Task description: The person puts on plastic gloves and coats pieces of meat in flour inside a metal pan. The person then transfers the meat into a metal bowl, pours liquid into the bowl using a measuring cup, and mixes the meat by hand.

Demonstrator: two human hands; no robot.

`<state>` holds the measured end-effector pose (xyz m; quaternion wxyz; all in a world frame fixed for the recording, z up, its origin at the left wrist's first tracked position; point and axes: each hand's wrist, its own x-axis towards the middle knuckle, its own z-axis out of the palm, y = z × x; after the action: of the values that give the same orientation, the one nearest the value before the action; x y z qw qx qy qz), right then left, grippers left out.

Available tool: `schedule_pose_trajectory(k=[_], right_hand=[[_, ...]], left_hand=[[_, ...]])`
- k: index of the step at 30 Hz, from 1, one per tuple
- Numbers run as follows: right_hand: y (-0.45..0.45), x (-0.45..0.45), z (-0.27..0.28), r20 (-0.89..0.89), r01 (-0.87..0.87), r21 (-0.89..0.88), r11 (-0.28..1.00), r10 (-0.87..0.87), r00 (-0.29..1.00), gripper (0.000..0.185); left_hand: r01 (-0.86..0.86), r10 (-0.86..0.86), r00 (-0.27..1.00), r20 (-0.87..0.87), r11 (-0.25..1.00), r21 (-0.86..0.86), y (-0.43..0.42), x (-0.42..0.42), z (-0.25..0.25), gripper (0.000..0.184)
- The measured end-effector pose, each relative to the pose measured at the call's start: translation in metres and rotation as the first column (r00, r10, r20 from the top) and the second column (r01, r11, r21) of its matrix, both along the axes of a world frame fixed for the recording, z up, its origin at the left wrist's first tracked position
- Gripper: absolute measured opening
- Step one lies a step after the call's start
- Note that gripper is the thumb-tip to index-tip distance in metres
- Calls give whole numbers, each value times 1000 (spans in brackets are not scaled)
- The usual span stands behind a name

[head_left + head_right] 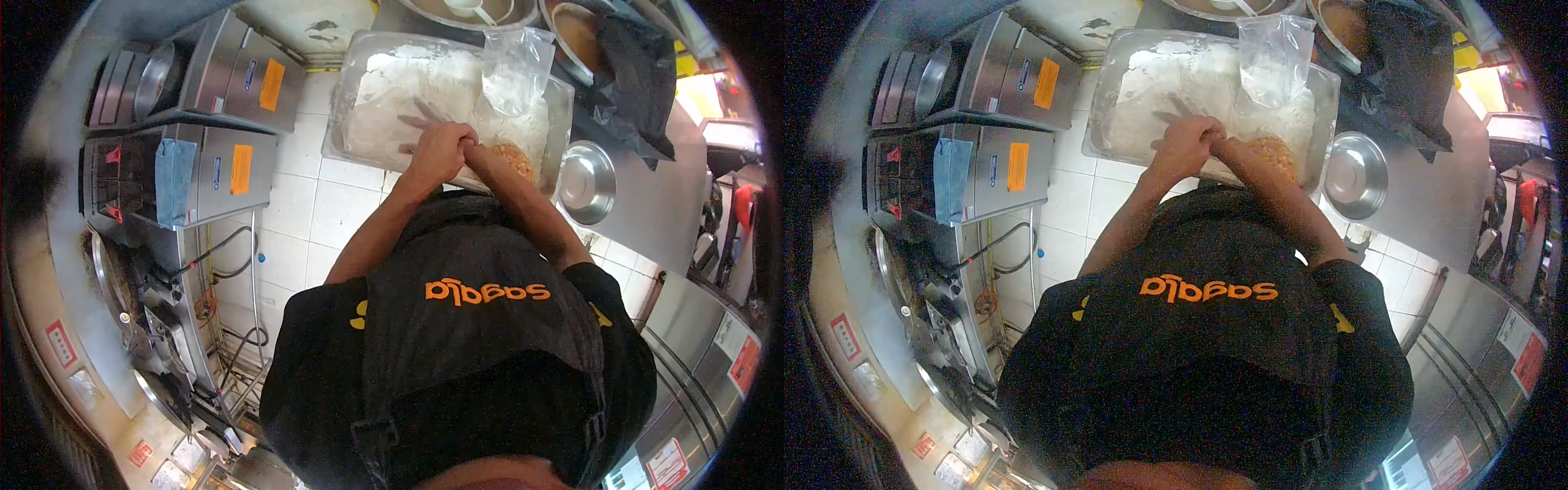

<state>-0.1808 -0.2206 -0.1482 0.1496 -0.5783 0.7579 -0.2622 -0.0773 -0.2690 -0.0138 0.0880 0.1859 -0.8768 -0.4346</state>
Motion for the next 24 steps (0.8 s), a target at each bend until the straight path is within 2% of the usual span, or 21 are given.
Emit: schedule_pose_trajectory(k=[2, 5, 8, 9, 10, 12, 13, 14, 16, 17, 19, 21, 22, 24], right_hand=[[-8, -4, -8, 12, -1, 32, 999, 1, 1000, 45], [-14, -14, -21, 51, 10, 86, 996, -14, 999, 42], [-21, -28, -28, 97, 21, 136, 990, -34, 995, 38], [-21, -33, -30, 119, 22, 161, 987, -42, 992, 37], [-20, -39, -29, 149, 18, 188, 982, -47, 988, 36], [-11, -49, -27, 205, 15, 181, 983, -52, 977, 34], [0, -56, -27, 242, 18, 157, 987, -56, 969, 30], [14, -59, -29, 161, 40, 56, 998, -49, 986, 31], [26, -63, -28, -21, 40, -161, 986, -44, 999, 32], [29, -66, -19, 22, 223, -159, 962, -222, 975, 32], [39, -60, 58, 111, 549, -126, 826, -539, 835, 31], [49, -74, 86, 371, 701, -365, 613, -595, 713, 42], [54, -92, 82, 166, 676, -453, 582, -690, 705, 43], [55, -142, 70, -230, 565, -612, 554, -808, 543, 44]], left_hand=[[-2, -4, 999, 34, 987, 159, -3, 2, 4, 11], [64, -82, 994, 76, 974, 217, -7, 4, 6, 12], [-45, 65, 995, -74, 968, 245, -35, 19, -13, 16], [-224, 222, 973, -58, 974, -28, -55, 28, -18, 16], [-376, 368, 926, -84, 877, -300, -78, 40, -23, 19], [-422, 580, 789, 203, 751, -508, -116, 63, -38, 29], [-346, 570, 732, 373, 783, -518, -123, 66, -37, 33], [-265, 540, 654, 530, 820, -508, -124, 65, -40, 38], [-238, 536, 629, 563, 822, -517, -125, 63, -53, 43], [-230, 545, 610, 575, 816, -530, -130, 65, -61, 46], [-254, 549, 606, 576, 819, -514, -137, 67, -70, 48], [-287, 545, 593, 593, 831, -477, -135, 67, -68, 45], [-284, 530, 619, 580, 839, -464, -135, 68, -68, 43], [-279, 505, 668, 547, 851, -444, -138, 73, -70, 39]])
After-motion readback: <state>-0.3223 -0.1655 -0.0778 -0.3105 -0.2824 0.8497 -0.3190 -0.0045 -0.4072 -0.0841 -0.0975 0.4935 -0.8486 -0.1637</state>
